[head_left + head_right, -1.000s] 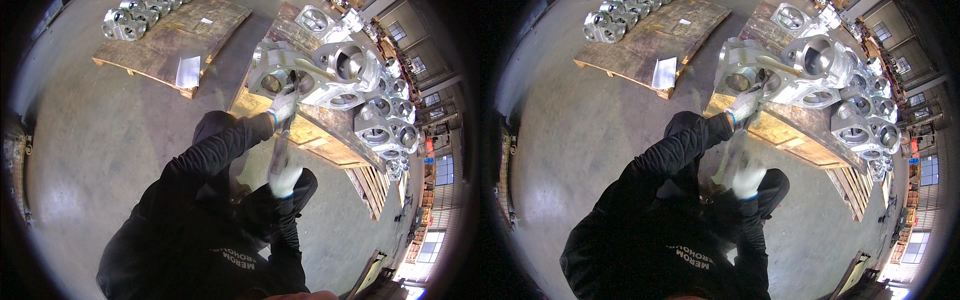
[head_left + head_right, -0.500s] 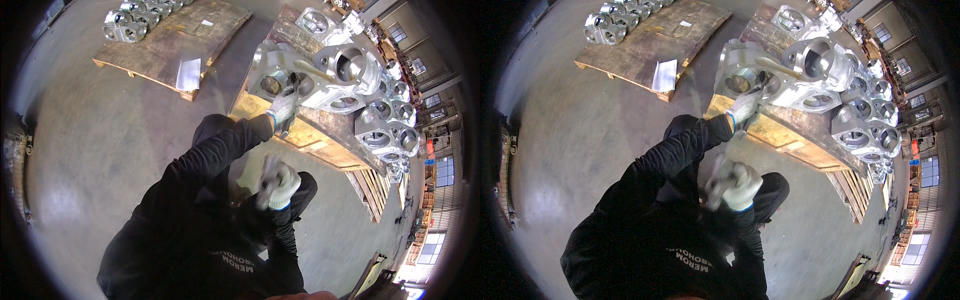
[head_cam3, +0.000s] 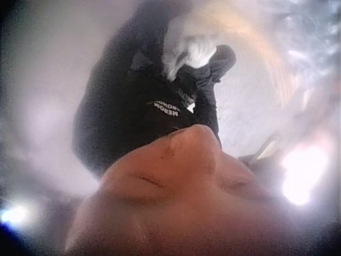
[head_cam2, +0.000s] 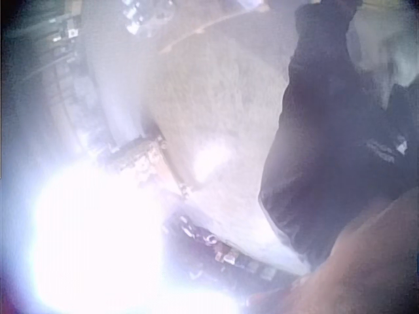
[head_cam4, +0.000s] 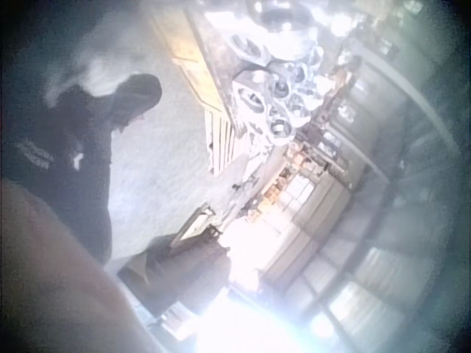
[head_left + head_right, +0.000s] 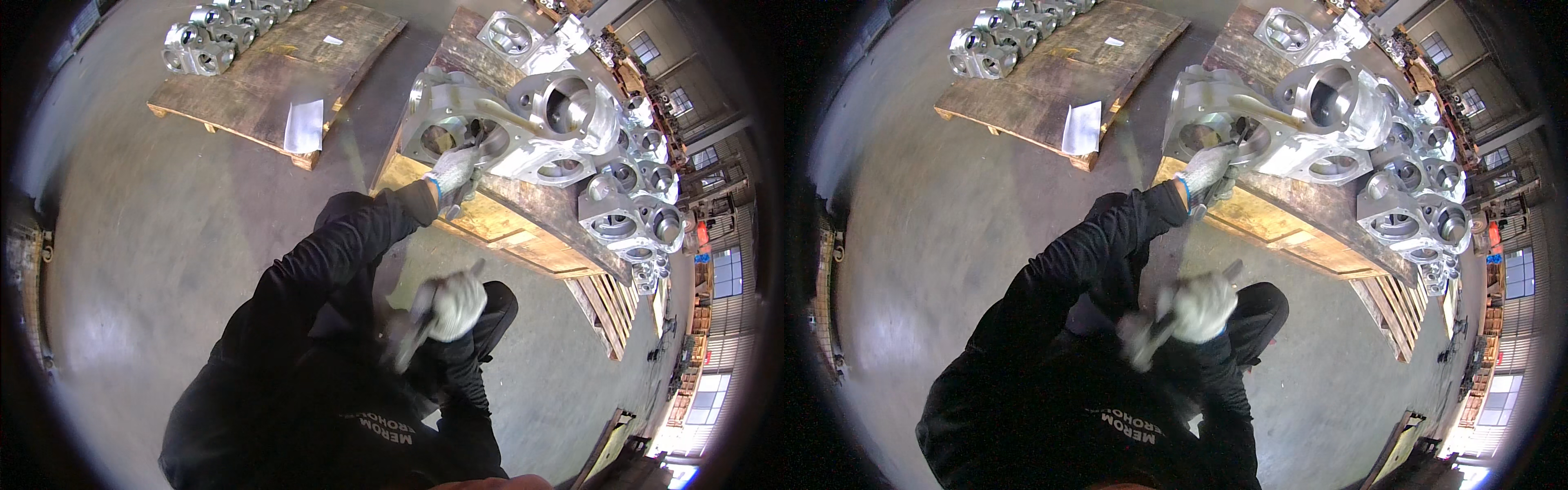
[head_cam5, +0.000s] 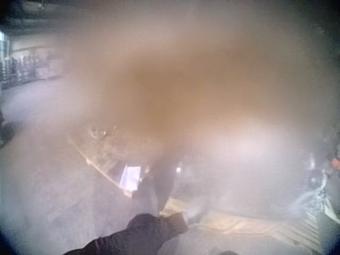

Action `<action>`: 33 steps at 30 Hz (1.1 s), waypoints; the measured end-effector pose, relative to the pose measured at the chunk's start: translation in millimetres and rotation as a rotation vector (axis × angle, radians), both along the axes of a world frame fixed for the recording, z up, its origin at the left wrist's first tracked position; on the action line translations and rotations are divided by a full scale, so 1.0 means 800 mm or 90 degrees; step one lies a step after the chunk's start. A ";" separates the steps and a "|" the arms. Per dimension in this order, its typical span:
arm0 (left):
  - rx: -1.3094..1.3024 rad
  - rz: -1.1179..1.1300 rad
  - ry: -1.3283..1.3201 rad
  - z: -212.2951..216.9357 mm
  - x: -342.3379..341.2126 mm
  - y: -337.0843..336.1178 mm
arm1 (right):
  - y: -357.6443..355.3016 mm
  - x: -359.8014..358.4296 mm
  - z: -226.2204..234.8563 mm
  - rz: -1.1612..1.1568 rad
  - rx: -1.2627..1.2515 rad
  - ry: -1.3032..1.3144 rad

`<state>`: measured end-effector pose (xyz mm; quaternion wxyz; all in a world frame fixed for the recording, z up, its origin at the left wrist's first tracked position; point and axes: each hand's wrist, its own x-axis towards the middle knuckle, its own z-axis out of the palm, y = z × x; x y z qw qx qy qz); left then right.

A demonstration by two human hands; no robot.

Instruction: The person kneels on the floor and uses a hammer to tap a metal part on a wooden pallet. They then use a metal file to smooth the edges of the part, rotating it to work on different sides.

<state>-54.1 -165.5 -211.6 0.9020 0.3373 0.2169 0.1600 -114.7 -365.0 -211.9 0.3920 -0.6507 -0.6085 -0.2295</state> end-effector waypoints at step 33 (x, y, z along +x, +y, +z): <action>0.088 -0.047 0.014 -0.031 0.021 0.040 | 0.016 0.010 -0.025 -0.219 -0.093 0.051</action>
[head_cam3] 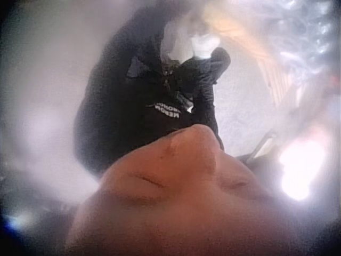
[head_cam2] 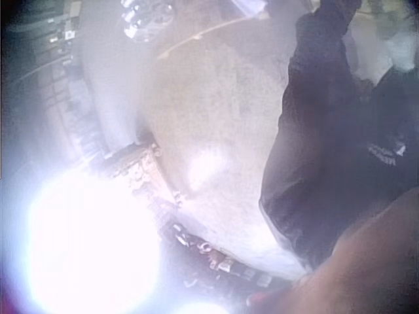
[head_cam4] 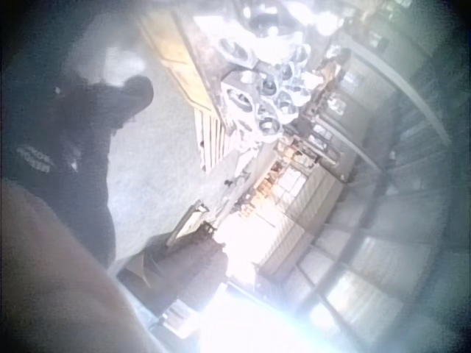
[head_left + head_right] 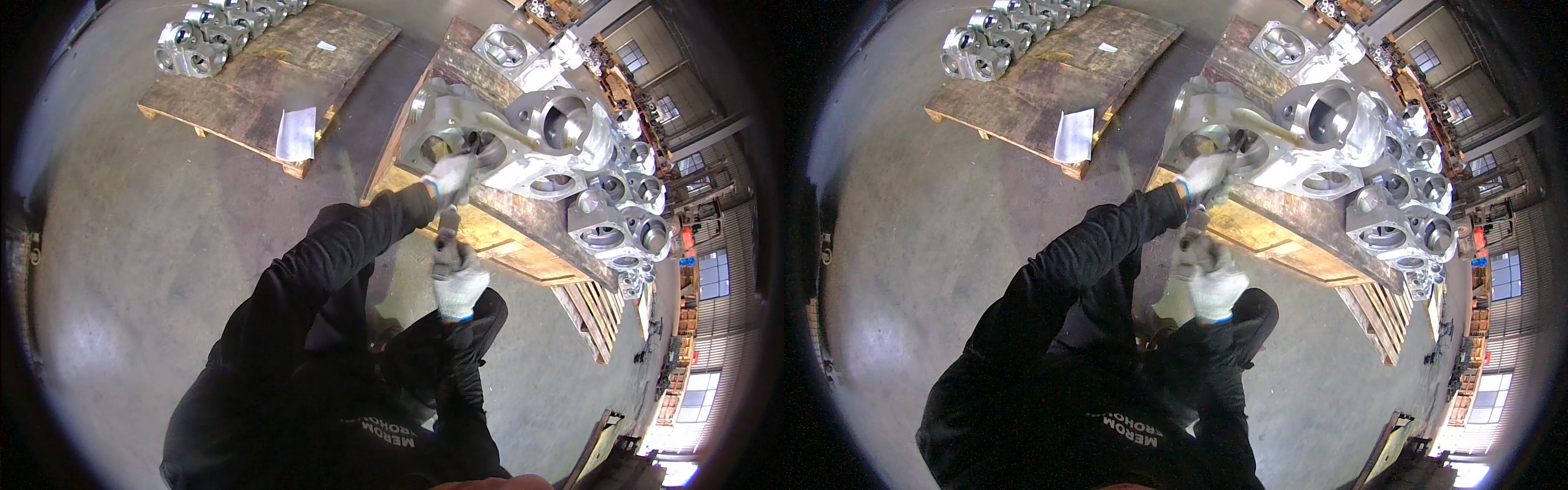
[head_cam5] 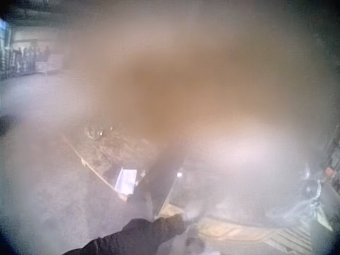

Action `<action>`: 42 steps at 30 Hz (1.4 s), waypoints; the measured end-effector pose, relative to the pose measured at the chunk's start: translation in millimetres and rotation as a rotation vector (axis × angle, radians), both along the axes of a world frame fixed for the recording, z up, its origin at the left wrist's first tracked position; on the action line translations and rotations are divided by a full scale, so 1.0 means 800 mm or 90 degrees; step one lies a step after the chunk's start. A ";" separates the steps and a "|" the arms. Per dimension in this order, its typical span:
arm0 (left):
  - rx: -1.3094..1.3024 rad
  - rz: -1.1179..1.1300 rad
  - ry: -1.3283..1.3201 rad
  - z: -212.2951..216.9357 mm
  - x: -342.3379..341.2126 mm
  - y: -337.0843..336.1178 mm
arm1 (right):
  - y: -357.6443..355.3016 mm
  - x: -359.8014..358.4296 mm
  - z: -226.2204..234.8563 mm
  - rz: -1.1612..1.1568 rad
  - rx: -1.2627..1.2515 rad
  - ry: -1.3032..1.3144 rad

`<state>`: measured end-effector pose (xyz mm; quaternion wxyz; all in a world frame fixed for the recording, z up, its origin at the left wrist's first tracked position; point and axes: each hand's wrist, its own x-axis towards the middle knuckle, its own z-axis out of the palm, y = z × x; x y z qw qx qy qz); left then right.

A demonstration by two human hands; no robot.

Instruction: The person kneels on the floor and uses a hammer to tap a metal part on a wooden pallet. They then use a metal file to smooth the edges of the part, rotating it to work on different sides.

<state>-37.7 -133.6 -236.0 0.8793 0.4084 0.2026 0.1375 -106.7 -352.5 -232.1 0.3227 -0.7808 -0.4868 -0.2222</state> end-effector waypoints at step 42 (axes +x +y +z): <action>0.070 0.003 0.002 -0.011 0.015 0.025 | 0.000 0.008 -0.006 0.194 0.099 -0.134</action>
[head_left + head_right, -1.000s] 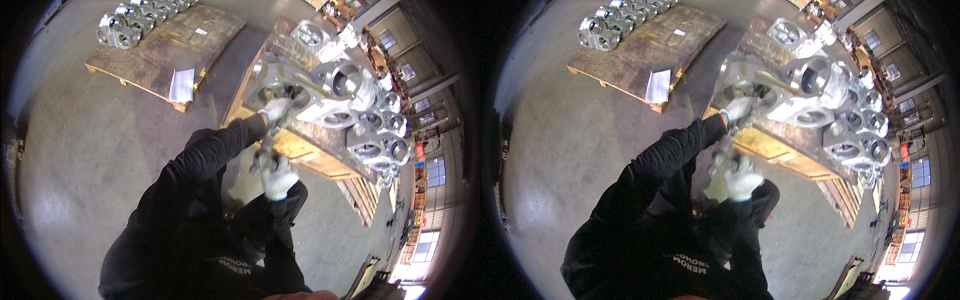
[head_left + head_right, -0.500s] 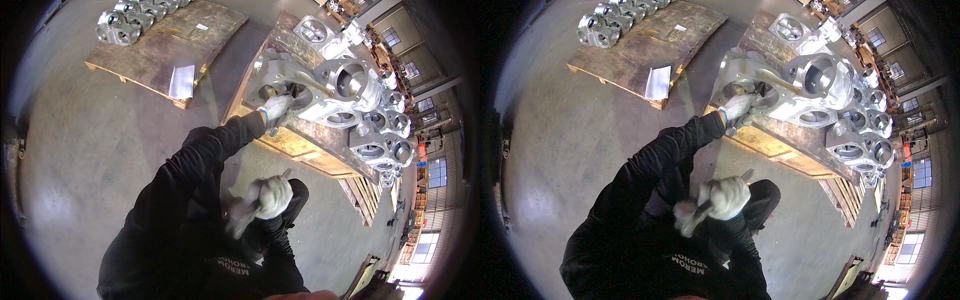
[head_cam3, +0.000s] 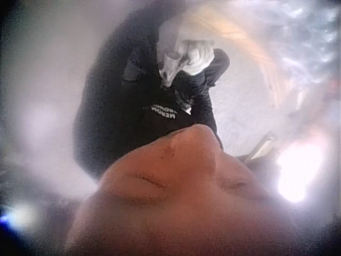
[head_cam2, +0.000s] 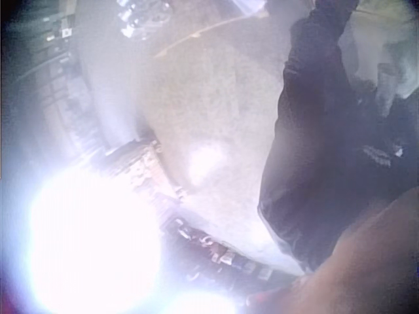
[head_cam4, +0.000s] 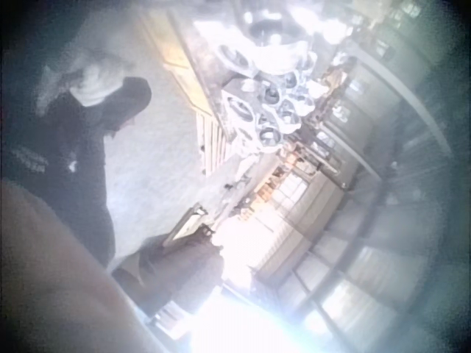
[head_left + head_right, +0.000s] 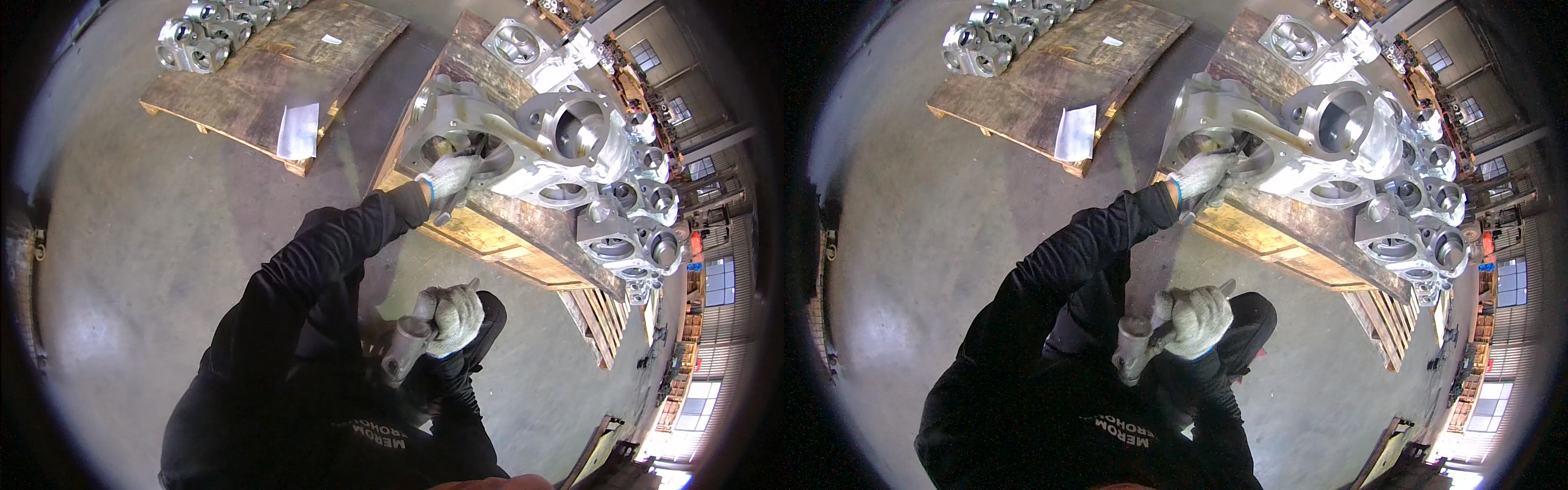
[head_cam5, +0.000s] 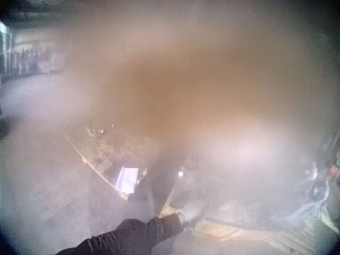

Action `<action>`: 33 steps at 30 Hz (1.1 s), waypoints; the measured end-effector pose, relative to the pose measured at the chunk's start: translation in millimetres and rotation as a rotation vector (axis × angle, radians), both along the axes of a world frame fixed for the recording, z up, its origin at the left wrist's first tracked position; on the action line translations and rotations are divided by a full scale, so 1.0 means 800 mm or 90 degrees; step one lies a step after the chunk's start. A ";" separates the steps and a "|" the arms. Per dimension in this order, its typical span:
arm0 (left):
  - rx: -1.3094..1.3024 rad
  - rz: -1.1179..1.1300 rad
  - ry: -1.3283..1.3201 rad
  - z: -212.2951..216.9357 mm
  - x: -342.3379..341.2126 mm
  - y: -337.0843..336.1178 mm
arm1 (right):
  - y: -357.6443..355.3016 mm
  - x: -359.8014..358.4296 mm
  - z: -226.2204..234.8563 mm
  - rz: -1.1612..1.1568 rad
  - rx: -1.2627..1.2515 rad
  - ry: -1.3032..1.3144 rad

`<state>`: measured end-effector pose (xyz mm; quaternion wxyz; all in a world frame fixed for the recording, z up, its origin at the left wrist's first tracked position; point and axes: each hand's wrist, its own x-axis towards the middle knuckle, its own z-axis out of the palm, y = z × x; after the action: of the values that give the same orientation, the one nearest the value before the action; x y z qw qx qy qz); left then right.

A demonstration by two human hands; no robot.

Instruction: The person kneels on the floor and uses a hammer to tap a metal part on a wooden pallet. They then use a metal file to smooth the edges of the part, rotating it to work on different sides.

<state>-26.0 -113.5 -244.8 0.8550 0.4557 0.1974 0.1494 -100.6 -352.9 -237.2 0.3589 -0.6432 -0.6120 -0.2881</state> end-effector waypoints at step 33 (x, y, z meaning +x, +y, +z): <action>0.032 -0.021 -0.167 -0.006 -0.058 -0.244 | -0.121 -0.005 0.040 -0.117 0.329 1.056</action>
<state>-72.6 -308.7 -249.7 0.8640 0.4571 0.0722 0.1985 -104.3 -449.5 -205.2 0.7986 -0.5906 -0.0143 0.1153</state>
